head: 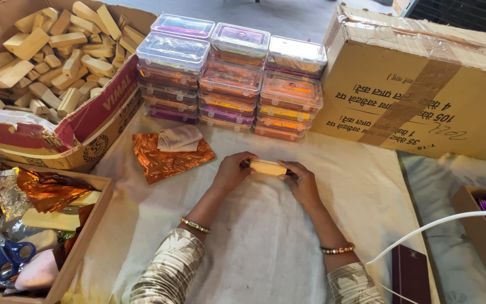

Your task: The recorder wraps small wooden blocks in foil and packs them into clear plastic boxes.

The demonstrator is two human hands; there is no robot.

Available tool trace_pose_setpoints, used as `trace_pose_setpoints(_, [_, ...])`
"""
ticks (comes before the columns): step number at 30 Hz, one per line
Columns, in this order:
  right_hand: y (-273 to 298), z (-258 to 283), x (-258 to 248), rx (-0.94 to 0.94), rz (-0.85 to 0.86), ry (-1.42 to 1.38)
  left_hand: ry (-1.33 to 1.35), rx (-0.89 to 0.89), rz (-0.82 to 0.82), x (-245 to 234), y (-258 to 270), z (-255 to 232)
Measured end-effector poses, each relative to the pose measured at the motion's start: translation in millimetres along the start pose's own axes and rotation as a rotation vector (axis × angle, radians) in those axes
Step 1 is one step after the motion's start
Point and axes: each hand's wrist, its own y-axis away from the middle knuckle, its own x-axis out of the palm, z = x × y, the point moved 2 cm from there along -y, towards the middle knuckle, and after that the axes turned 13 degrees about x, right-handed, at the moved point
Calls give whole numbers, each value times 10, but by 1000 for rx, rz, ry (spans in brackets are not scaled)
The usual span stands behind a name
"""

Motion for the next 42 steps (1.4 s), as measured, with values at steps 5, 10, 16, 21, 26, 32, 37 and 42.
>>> trace_pose_setpoints(5, [8, 67, -5, -7, 9, -14, 19, 91, -29, 27, -8, 92])
trace_pose_setpoints(10, [33, 107, -7, 7, -11, 27, -22, 91, -30, 23, -11, 86])
trace_pose_setpoints(16, [-1, 67, 3, 13, -20, 33, -40, 94, -27, 18, -24, 108])
trace_pose_setpoints(21, [6, 65, 2, 8, -5, 28, -1, 68, -16, 63, -14, 180])
trace_pose_setpoints(26, [47, 127, 1, -13, -5, 57, 38, 112, -41, 92, 0, 269])
trace_pose_setpoints(32, [71, 194, -17, -59, -19, 95, 84, 114, -50, 132, -15, 439])
trace_pose_setpoints(37, [11, 56, -14, -65, -32, 83, 66, 57, -41, -154, -18, 382])
trace_pose_setpoints(42, [56, 213, -84, -142, -70, 163, -322, 144, 414, -995, 122, -234])
